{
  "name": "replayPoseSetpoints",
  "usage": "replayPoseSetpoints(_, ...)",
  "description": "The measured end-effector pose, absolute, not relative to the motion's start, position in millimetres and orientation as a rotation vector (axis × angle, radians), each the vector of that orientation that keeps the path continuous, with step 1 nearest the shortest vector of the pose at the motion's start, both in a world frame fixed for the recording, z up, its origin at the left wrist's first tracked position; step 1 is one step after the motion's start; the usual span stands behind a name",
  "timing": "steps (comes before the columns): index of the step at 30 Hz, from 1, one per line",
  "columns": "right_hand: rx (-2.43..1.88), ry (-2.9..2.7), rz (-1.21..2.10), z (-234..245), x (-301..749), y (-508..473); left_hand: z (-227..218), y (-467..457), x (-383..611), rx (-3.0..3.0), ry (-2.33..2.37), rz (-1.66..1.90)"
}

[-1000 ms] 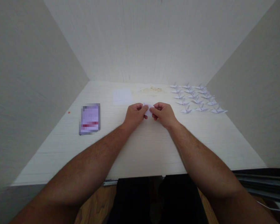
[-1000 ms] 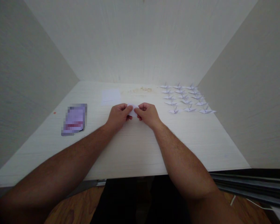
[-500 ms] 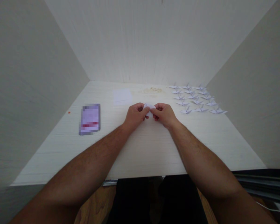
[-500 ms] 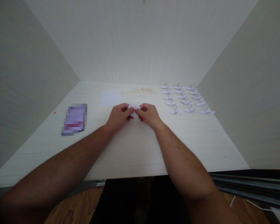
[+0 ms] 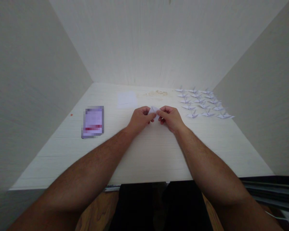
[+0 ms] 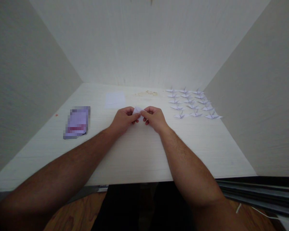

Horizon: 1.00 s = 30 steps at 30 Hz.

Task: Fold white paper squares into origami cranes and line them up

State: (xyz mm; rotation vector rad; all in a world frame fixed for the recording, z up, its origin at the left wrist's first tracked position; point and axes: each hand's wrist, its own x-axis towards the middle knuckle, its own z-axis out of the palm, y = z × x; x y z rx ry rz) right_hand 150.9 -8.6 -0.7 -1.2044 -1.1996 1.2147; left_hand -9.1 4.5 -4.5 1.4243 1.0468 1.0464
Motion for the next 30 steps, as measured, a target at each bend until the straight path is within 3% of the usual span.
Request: replayPoseSetpoints(30, -1.278, -1.393, 1.11, -1.9, 156.0, -6.9, 3.5, 1.2, -10.1, 1.577, 1.167, 0.957)
